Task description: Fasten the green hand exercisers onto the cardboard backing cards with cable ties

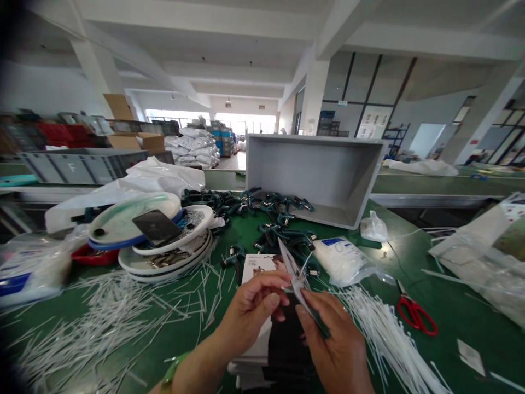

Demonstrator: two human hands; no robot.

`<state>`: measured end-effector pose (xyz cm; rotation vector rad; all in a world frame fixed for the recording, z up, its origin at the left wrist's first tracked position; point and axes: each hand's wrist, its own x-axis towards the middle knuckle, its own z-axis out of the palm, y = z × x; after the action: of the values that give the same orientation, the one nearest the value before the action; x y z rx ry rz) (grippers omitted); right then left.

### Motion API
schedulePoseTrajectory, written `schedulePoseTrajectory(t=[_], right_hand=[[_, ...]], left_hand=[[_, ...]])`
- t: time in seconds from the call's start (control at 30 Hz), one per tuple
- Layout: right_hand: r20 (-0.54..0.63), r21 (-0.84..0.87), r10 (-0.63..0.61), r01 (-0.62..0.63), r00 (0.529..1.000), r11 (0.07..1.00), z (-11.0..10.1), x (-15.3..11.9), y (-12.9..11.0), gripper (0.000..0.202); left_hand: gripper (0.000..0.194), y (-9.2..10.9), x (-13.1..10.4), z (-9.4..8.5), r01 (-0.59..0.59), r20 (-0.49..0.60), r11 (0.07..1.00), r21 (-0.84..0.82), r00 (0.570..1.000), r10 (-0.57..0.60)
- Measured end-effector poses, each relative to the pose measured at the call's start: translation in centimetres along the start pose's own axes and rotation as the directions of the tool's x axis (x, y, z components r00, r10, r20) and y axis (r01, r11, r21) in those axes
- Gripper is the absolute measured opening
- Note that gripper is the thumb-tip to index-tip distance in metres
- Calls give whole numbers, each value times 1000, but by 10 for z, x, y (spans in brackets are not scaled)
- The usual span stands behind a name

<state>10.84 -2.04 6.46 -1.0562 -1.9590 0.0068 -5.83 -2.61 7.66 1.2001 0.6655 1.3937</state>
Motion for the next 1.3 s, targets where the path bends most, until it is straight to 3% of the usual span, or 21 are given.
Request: schedulePoseTrajectory(t=[0.17, 0.23, 0.3, 0.4, 0.53, 0.77, 1.0, 1.17, 1.3], right_hand=[[-15, 79, 122, -120, 992, 990, -9, 8, -3, 25], [-3, 114, 180, -178, 984, 977, -10, 9, -2, 27], [12, 145, 221, -220, 975, 965, -9, 9, 0, 28], [27, 170, 232, -233, 972, 958, -8, 6, 4, 28], [60, 213, 246, -253, 967, 944, -8, 4, 6, 26], [54, 261, 255, -260, 966, 930, -9, 3, 5, 23], [129, 298, 245, -274, 961, 915, -9, -2, 9, 23], [41, 230, 201, -205, 979, 951, -8, 0, 10, 23], [62, 149, 81, -89, 995, 985, -8, 2, 8, 22]], left_hand=[[31, -4, 10, 7, 47, -90, 991, -126, 994, -58], [37, -7, 13, 8, 184, -57, 966, -183, 979, -197], [39, -9, 14, 8, 348, 0, 911, -222, 934, -357], [35, -9, 15, 6, 480, 63, 850, -216, 876, -479], [31, -5, 17, 4, 492, 104, 846, -207, 871, -481], [37, -8, 18, -2, 426, 153, 877, -225, 904, -399], [37, -11, 19, -6, 488, 185, 851, -196, 870, -457], [38, -13, 21, -5, 483, 193, 852, -202, 873, -449], [41, -14, 23, -2, 443, 95, 864, -238, 896, -433]])
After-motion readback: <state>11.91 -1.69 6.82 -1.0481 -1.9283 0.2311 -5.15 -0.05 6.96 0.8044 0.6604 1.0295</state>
